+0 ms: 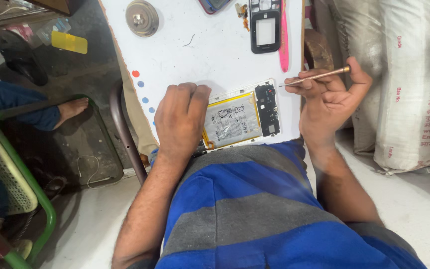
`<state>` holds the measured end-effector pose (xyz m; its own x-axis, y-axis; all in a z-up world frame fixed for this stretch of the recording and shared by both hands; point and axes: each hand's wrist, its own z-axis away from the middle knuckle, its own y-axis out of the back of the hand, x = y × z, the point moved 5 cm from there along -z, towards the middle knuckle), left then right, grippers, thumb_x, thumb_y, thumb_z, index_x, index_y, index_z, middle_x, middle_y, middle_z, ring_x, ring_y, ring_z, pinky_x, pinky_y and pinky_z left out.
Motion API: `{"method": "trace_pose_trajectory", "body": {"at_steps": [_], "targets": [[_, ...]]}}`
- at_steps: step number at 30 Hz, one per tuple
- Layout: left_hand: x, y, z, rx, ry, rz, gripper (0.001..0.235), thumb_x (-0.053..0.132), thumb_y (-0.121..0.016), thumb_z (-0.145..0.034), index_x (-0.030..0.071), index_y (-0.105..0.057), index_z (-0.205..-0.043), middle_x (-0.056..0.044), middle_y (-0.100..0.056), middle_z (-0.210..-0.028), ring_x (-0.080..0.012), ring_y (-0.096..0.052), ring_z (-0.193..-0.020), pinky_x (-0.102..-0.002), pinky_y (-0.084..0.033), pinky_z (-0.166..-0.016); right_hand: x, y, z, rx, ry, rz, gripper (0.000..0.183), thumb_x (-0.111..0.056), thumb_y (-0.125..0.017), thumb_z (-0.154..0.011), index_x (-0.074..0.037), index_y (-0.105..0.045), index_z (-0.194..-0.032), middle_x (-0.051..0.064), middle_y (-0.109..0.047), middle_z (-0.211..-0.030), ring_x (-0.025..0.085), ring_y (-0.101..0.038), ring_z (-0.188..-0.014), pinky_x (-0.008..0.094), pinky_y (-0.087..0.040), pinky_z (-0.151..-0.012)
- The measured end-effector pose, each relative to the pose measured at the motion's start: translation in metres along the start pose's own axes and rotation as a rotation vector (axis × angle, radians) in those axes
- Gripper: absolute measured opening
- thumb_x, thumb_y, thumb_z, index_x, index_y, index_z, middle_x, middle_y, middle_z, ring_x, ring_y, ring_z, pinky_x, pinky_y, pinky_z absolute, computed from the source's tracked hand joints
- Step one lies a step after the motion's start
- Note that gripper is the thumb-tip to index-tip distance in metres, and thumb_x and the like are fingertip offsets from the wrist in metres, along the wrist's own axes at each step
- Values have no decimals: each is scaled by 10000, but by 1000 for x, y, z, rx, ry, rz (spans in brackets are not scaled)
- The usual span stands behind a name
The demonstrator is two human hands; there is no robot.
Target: The person uses a screwdriver to work on the internal components of a disassembled mobile phone, focusing on the motherboard and battery area. They repeatedly probe and adjust small parts within the phone chassis while seated at a workbench.
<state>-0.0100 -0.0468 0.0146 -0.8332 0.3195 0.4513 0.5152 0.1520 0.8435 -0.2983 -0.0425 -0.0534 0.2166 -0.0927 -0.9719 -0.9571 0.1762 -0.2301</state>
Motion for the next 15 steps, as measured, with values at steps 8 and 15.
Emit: {"method": "trace_pose_trajectory", "body": {"at_steps": [8, 15], "targets": [[-1, -4, -7, 69, -2, -8, 155, 81, -766, -969, 47, -655, -1071, -87, -608, -1019, -263, -610, -896, -398, -502, -707, -11, -19, 10, -6, -62, -56, 629, 17, -669, -1148, -91, -183, -1534, 267, -713, -1138, 363, -778, -958, 450, -695, -861], [-1, -4, -7, 54, -16, -19, 170, 72, -762, -946, 41, -656, -1075, -91, -601, -1008, -258, -603, -880, -393, -499, -695, -12, -67, 24, -210, -46, 71, 598, 15, -611, -1144, -95, -187, -1550, 248, -684, -1141, 317, -767, -993, 445, -706, -897]]}}
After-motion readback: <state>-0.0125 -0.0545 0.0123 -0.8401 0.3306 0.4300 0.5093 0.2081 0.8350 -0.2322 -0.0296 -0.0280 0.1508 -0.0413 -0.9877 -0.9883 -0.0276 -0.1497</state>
